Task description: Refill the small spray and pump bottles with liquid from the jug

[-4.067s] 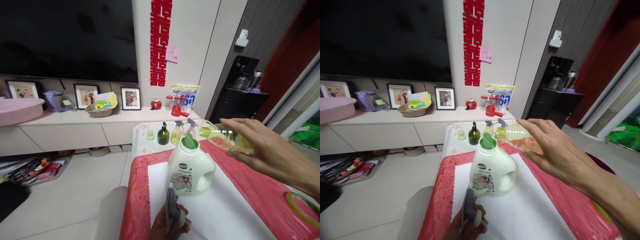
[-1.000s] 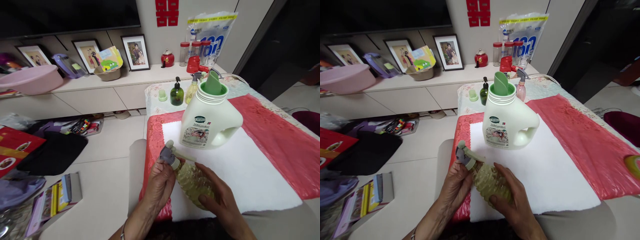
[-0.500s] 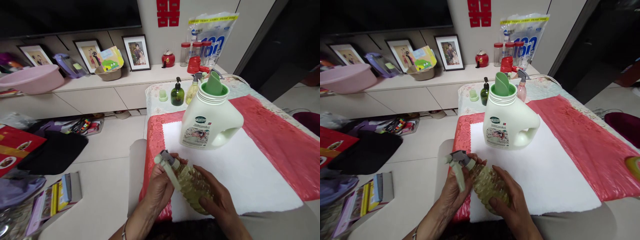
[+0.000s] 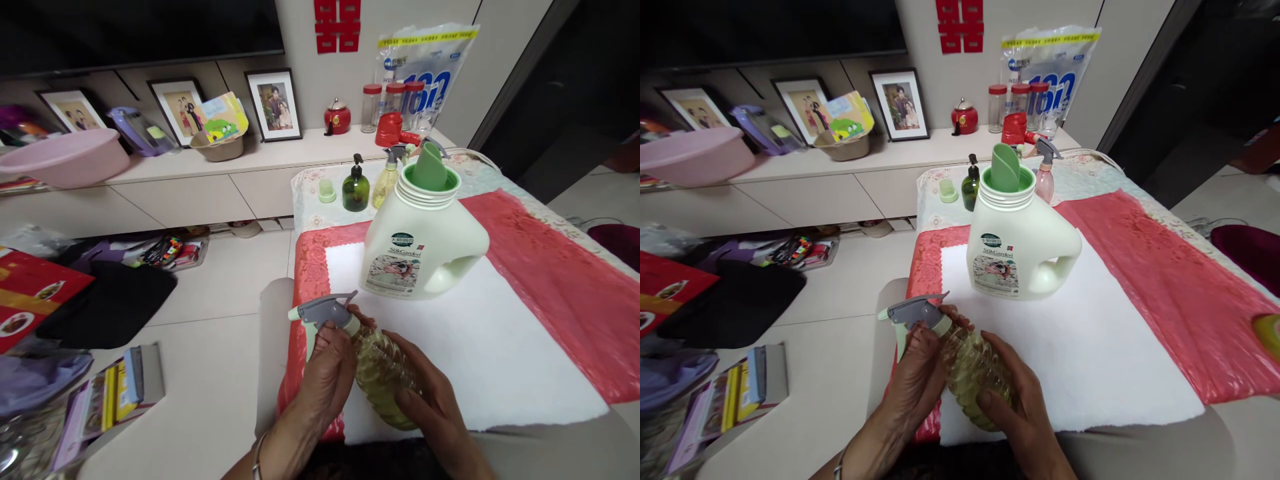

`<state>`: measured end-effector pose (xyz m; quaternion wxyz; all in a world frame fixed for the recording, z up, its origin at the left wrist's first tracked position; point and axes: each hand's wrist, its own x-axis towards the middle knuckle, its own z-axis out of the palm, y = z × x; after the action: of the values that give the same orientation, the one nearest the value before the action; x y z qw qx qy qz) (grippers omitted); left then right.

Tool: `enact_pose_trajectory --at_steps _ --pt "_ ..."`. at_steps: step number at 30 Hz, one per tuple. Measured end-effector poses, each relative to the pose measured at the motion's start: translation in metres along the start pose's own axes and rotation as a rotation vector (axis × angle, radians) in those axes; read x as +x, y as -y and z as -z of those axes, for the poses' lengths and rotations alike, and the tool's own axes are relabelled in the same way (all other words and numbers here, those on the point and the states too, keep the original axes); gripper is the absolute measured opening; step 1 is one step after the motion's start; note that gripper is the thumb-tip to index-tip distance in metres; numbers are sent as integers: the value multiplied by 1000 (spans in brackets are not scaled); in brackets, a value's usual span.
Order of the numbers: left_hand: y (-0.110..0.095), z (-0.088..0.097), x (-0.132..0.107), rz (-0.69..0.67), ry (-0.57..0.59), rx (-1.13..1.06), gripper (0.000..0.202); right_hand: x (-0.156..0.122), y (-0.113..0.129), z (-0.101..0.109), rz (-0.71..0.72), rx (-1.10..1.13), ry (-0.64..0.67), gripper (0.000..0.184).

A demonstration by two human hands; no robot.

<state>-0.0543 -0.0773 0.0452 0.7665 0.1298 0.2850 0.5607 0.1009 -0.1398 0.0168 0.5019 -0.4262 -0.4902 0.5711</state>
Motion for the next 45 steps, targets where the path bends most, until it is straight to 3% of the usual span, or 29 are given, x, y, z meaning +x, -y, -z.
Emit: enact_pose_trajectory --at_steps 5,10,14,20,23,29,33,40,45 --pt "0 -2 2 37 -9 -33 49 -2 -8 -1 -54 202 27 57" --pt "2 -2 3 42 36 -40 44 -2 -7 -2 -14 199 45 58" --pt "3 -4 2 49 42 -16 34 -3 -7 -2 16 125 16 59" --pt "5 -7 -3 -41 88 78 45 -4 -9 -2 72 -135 -75 60" --pt "3 -7 -3 -21 76 73 36 -2 -8 -4 97 -121 -90 60" --pt "-4 -5 1 52 56 59 53 0 -4 -5 100 -69 -49 57" --pt "-4 -5 3 38 10 16 48 1 -2 -4 97 -147 -59 59" --pt "-5 -6 0 -6 107 102 38 0 -7 -4 125 -175 -84 58" --pt "-1 0 -1 -51 119 143 37 4 -5 -5 276 -352 -116 59"
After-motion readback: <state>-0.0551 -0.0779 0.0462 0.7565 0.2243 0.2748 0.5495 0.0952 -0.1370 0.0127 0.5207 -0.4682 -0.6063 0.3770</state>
